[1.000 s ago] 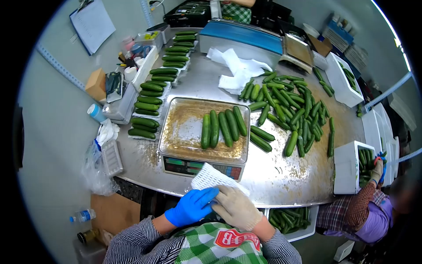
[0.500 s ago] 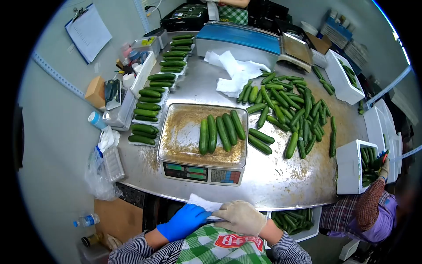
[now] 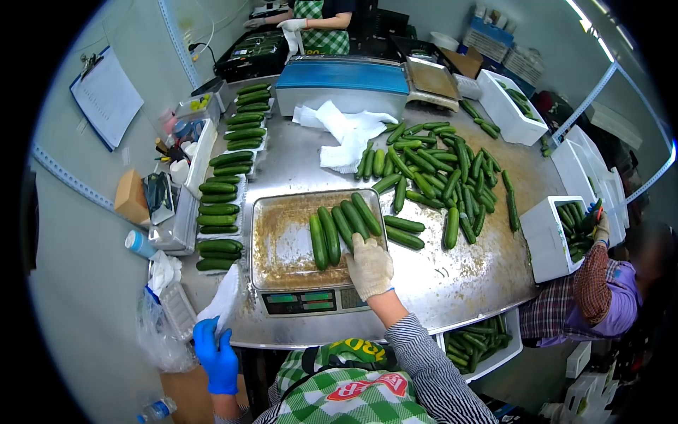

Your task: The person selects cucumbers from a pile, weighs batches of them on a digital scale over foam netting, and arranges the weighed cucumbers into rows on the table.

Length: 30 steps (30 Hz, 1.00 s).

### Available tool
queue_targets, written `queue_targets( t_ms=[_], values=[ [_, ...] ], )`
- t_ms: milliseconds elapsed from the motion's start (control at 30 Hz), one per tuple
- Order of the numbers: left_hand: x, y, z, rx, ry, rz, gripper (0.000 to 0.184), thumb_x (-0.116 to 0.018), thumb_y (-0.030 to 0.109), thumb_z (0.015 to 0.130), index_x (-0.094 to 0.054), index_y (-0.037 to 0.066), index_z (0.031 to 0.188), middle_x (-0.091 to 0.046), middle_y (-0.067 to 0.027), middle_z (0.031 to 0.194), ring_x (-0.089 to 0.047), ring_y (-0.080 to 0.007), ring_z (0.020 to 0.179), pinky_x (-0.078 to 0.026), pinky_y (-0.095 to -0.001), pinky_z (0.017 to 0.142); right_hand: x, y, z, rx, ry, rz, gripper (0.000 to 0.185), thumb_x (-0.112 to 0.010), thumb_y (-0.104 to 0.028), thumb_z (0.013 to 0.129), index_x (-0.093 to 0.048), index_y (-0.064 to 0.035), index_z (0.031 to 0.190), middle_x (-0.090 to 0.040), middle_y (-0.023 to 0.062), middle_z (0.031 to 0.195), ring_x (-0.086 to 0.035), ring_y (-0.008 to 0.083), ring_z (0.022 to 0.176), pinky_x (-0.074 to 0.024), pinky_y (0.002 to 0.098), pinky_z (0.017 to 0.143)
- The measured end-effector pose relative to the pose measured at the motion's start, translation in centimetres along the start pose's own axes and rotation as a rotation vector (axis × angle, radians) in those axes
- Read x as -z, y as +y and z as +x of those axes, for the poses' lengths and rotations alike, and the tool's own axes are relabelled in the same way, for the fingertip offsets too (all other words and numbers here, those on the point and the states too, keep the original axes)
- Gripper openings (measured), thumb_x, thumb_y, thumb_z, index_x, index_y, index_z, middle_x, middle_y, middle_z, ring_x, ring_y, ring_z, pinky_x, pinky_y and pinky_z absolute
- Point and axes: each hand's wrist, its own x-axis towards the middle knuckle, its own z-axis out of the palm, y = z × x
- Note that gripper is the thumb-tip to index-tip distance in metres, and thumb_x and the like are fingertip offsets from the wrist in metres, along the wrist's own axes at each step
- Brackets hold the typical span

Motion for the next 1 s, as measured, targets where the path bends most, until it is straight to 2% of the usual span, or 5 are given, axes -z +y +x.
queue_targets(
  t_ms=[267, 467, 700, 833, 1000],
  values=[
    [-0.4, -3.9, 1.7, 0.075, -0.056, -0.071, 0.032, -0.068, -0.005, 0.077, -0.061, -0.004, 0.108, -0.058, -0.0199, 0.107, -0.056, -0.039, 0.102, -0.045, -0.0436, 0.091, 1.2, 2.1, 2.9, 0.062, 0.378, -0.014, 0.036, -0.065, -0.021, 0.085, -0.06, -0.0094, 0.119, -0.065, 0.0161, 0.086, -0.064, 0.0347, 0.08, -0.0525, 0.0462, 0.073],
    [-1.1, -3.8, 4.3, -0.037, -0.114, -0.101, 0.033, -0.068, -0.004, 0.077, -0.063, -0.003, 0.11, -0.058, -0.0195, 0.106, -0.056, -0.0383, 0.101, -0.046, -0.0442, 0.089, -0.1, 5.0, 8.4, 0.081, 0.006, -0.042, 0.052, -0.064, -0.021, 0.083, -0.056, -0.0068, 0.132, -0.068, 0.019, 0.098, -0.065, 0.0388, 0.091, -0.0515, 0.0461, 0.083],
    [-1.5, -5.1, 4.9, 0.021, -0.118, -0.141, 0.034, -0.068, -0.004, 0.077, -0.062, -0.002, 0.11, -0.057, -0.0192, 0.107, -0.056, -0.0379, 0.1, -0.046, -0.0436, 0.089, 4.3, -2.5, 1.0, -0.351, 0.003, 0.858, 0.051, -0.063, -0.019, 0.084, -0.058, 0.0023, 0.13, -0.068, 0.0204, 0.105, -0.067, 0.023, 0.094, -0.0514, 0.0304, 0.086],
    [-2.3, -4.6, 5.3, -0.028, -0.139, -0.154, 0.034, -0.068, -0.003, 0.077, -0.062, -0.002, 0.11, -0.057, -0.0192, 0.107, -0.056, -0.0379, 0.1, -0.046, -0.0436, 0.089, 0.2, -6.3, -0.4, -0.069, 0.137, 0.343, 0.04, -0.063, -0.022, 0.085, -0.061, -0.0069, 0.122, -0.063, 0.0175, 0.086, -0.065, 0.0311, 0.074, -0.0538, 0.0447, 0.068],
    [-2.3, -4.7, 5.3, -0.02, -0.149, -0.137, 0.033, -0.069, -0.003, 0.077, -0.061, -0.003, 0.109, -0.057, -0.0197, 0.108, -0.056, -0.0383, 0.101, -0.045, -0.0435, 0.091, -1.0, -7.9, 0.1, 0.094, 0.193, 0.058, 0.035, -0.066, -0.027, 0.085, -0.063, -0.0091, 0.115, -0.062, 0.0145, 0.09, -0.063, 0.031, 0.078, -0.0507, 0.0459, 0.07]
  ],
)
